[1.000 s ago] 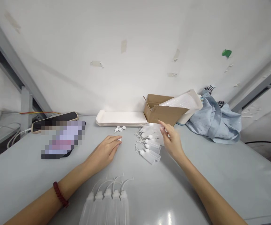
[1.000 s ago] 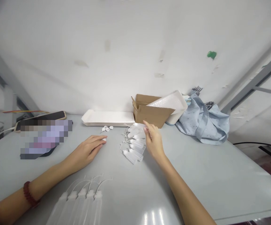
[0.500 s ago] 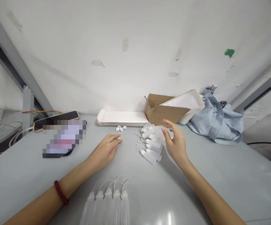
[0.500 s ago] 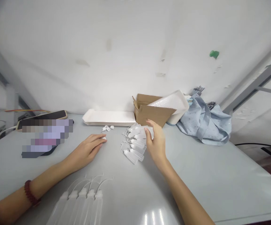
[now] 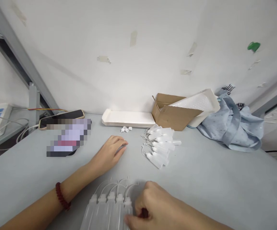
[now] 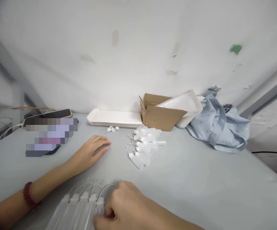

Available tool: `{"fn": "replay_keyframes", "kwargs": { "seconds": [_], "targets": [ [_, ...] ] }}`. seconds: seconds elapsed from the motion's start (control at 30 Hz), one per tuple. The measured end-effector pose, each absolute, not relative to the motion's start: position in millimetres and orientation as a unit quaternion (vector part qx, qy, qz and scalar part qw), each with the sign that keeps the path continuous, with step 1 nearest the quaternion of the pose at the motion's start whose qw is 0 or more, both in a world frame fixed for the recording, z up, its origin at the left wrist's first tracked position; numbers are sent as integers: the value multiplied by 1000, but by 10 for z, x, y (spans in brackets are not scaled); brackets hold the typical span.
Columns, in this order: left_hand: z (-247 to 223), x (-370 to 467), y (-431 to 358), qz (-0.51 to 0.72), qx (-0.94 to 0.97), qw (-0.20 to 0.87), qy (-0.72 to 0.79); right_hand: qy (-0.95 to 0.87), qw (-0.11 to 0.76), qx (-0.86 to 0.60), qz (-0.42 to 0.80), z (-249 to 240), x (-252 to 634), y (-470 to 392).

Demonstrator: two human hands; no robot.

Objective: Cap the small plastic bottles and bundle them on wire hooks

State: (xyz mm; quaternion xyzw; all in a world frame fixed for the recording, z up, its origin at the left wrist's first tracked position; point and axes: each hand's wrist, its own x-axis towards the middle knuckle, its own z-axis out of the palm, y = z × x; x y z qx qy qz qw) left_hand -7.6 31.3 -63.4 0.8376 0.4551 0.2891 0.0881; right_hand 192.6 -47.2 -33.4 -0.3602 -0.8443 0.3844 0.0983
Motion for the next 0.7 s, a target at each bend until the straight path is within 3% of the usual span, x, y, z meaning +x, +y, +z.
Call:
{"fn": "replay_keyframes", "kwargs": {
  "seconds": [0.17,0.4,0.57,0.7],
  "targets": [
    [-545,-31,264,311,811,146,473,-830,99,-395,381,-356,1937,-471],
    [-390,30,167,360,679,343,540,-827,98,-484,267,-399,1992,-313],
    [-264,56,103,344,614,481,522,-803,152,-540,201,-357,2031,-129],
    [-170,96,34,310,615,530,495,-767,205,-566,223,-361,2052,-72]
  ]
}}
